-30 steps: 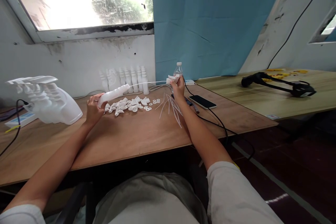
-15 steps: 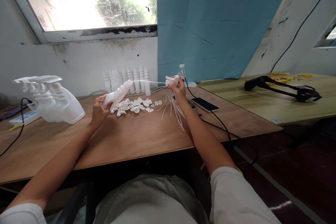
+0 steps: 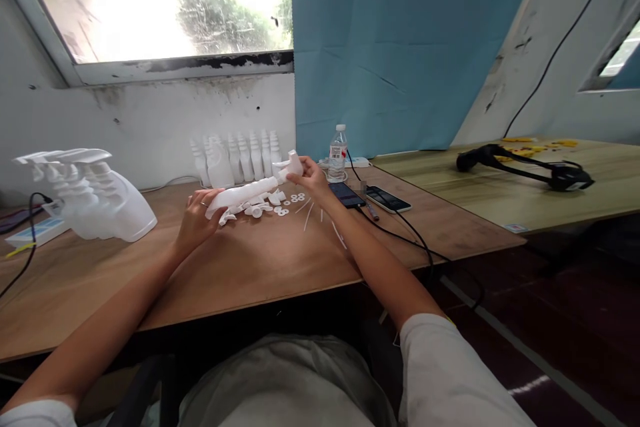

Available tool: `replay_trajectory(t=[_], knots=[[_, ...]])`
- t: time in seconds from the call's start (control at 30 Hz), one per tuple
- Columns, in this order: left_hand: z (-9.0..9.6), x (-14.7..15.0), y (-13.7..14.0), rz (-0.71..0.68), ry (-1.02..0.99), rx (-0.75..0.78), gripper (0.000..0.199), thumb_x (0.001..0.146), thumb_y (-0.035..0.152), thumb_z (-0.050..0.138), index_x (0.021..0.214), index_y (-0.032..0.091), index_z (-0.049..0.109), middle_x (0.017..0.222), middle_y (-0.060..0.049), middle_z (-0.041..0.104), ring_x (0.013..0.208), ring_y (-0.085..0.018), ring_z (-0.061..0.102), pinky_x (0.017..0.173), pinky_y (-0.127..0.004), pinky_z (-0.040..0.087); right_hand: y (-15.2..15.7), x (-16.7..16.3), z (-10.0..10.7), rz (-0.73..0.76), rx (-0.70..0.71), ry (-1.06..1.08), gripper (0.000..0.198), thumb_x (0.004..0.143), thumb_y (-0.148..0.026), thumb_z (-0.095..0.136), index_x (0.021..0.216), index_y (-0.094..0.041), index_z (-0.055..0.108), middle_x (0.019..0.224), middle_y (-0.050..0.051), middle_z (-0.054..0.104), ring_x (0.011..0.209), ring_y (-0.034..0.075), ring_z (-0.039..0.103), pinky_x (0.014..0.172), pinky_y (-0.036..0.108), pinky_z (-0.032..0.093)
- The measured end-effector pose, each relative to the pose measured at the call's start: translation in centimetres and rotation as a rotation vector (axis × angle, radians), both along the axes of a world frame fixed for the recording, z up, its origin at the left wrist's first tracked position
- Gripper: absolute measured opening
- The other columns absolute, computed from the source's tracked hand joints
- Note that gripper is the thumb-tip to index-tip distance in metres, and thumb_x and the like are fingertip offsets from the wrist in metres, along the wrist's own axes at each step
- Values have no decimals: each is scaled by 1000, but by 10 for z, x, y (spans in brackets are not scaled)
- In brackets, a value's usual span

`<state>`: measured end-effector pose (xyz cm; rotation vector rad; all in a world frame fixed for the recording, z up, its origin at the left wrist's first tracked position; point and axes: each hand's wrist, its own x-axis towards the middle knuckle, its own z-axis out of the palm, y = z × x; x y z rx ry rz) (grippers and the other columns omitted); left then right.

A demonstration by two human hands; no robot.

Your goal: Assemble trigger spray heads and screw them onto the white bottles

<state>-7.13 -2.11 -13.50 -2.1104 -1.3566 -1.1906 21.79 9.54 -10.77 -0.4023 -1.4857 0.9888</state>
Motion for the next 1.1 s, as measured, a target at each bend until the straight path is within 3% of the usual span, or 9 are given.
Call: replay_trajectory(t=[0.13, 0.27, 0.4, 0.53, 0.67, 0.77, 0.9, 1.0, 1.1], knots=[[-8, 17, -5, -104, -255, -98, 43, 87, 42, 57, 125, 21, 55, 118, -10, 63, 109, -27, 58, 95, -41, 44, -22, -27, 18, 47, 2, 95, 46, 60, -48, 82, 90, -20, 61, 86, 1, 65, 75, 14, 58, 65, 25, 47], [-19, 30, -2, -315, -499, -324, 46, 86, 45, 58, 123, 19, 52, 119, -11, 63, 106, -26, 60, 92, -40, 48, -40, -56, 35, 248, -23, 164, 39, 67, -47, 80, 88, -17, 66, 84, 4, 68, 78, 15, 63, 76, 29, 51], [-27, 37, 2, -552, -698, -431, 48, 83, 46, 61, 121, 19, 48, 118, -12, 62, 110, -25, 59, 93, -39, 48, -54, -78, 42, 442, -83, 165, 35, 76, -49, 72, 88, -16, 64, 78, 3, 67, 66, 15, 65, 65, 30, 53], [-31, 34, 3, -635, -761, -518, 49, 79, 46, 67, 116, 20, 49, 116, -11, 61, 110, -26, 59, 94, -40, 49, -61, -89, 45, 507, -75, 77, 40, 78, -53, 69, 91, -16, 61, 75, 2, 65, 61, 13, 64, 59, 28, 53], [-25, 26, 8, -672, -681, -670, 54, 79, 48, 67, 123, 22, 49, 122, -12, 60, 114, -28, 58, 93, -41, 51, -60, -98, 45, 537, -59, 21, 42, 78, -56, 67, 96, -20, 54, 74, -1, 64, 61, 12, 62, 58, 26, 53], [1, 22, 14, -649, -691, -515, 57, 80, 56, 61, 126, 24, 48, 133, -13, 53, 119, -29, 56, 92, -41, 51, -58, -104, 43, 489, -19, 30, 41, 77, -55, 68, 92, -22, 51, 73, -3, 64, 59, 11, 60, 56, 24, 53], [64, 26, 13, -588, -635, -207, 61, 82, 64, 51, 131, 28, 45, 128, -11, 56, 109, -25, 60, 84, -36, 53, -60, -107, 41, 475, 0, 24, 43, 77, -58, 66, 96, -23, 52, 75, -3, 63, 62, 12, 62, 57, 26, 54], [111, 35, 1, -441, -396, -177, 56, 76, 56, 65, 119, 22, 59, 112, -9, 64, 92, -21, 63, 75, -30, 51, -64, -106, 42, 429, 19, 21, 43, 79, -59, 64, 97, -23, 52, 74, -3, 62, 62, 12, 62, 56, 26, 53], [140, 41, -9, -295, -248, -216, 44, 74, 47, 71, 107, 17, 68, 92, -5, 69, 79, -18, 62, 69, -28, 49, -66, -102, 41, 436, 4, 35, 40, 81, -58, 63, 95, -22, 53, 76, -1, 63, 64, 12, 63, 57, 25, 52]])
